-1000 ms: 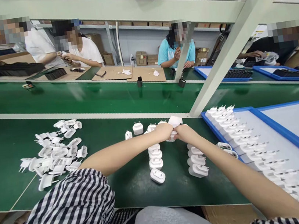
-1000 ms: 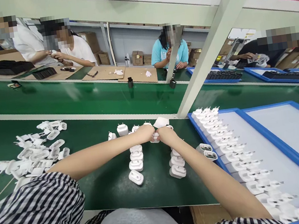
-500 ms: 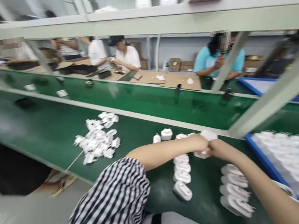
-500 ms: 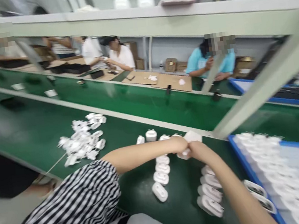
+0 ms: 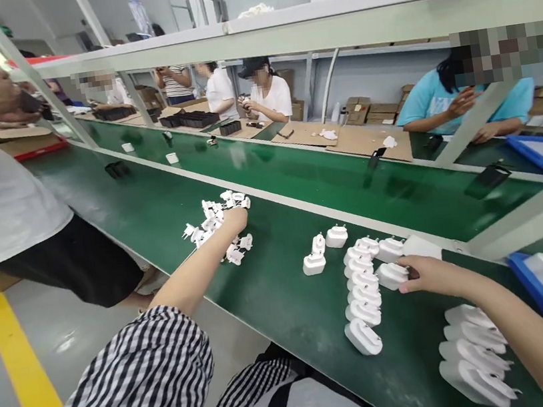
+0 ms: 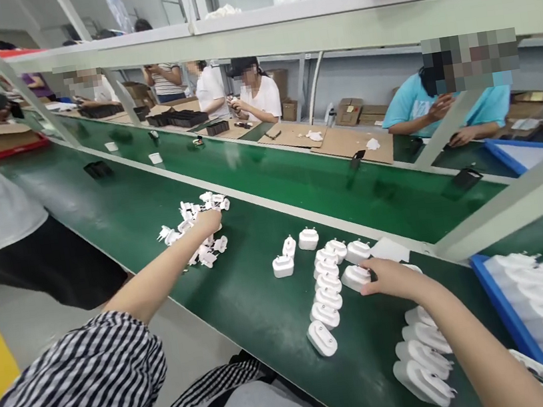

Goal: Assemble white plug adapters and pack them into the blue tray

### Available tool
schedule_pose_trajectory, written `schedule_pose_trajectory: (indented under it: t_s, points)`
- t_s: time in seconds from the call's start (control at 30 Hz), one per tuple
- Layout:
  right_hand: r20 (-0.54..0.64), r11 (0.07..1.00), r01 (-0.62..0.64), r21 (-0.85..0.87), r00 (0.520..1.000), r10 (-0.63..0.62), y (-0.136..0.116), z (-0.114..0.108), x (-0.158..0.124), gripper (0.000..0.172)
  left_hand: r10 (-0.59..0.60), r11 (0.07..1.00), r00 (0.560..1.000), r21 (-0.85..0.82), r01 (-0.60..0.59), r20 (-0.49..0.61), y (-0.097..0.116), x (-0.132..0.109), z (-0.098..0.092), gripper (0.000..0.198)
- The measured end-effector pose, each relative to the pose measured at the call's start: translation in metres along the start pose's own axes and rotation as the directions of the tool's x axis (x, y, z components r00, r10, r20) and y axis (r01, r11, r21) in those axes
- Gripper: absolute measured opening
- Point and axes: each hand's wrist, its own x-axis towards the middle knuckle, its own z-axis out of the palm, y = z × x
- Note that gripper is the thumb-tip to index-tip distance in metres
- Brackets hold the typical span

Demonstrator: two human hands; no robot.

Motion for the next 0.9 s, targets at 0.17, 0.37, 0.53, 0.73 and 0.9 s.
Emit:
schedule_pose_trajectory:
  t_s: [0.17,0.37,0.53,0.73,0.9]
  points:
    - [-0.247,0.953,0.025,0.304,0.967,0.054,0.01,-0.035,-0.03,0.055,0.222,0.969,0.968,-0.083,-0.232,-0.114,0.051,0.016,0.011,0.005]
    - [-0.491,0.621,0.32,0.716,0.863,0.121,0.017,-0.031,-0.056,0.059,0.676,0.66,0.736,-0.464,-0.591,0.025,0.196,-0.009,0.087,0.016]
    - [-0.579,0.624,0.264,0.736,0.724,0.376,0.048,-0.011,-0.068,0.039,0.77,0.611,0.627,-0.422,-0.669,0.12,0.247,-0.015,0.155,0.016]
    - [-0.513,0.776,0.055,0.628,0.779,0.36,0.089,0.005,-0.044,0.023,0.542,0.69,0.687,0.211,-0.693,0.484,0.248,0.01,0.179,0.044]
    - [-0.453,0.907,-0.001,0.422,0.866,0.212,0.103,0.018,-0.018,0.02,0.414,0.689,0.682,0.281,-0.667,0.603,0.247,0.021,0.19,0.037]
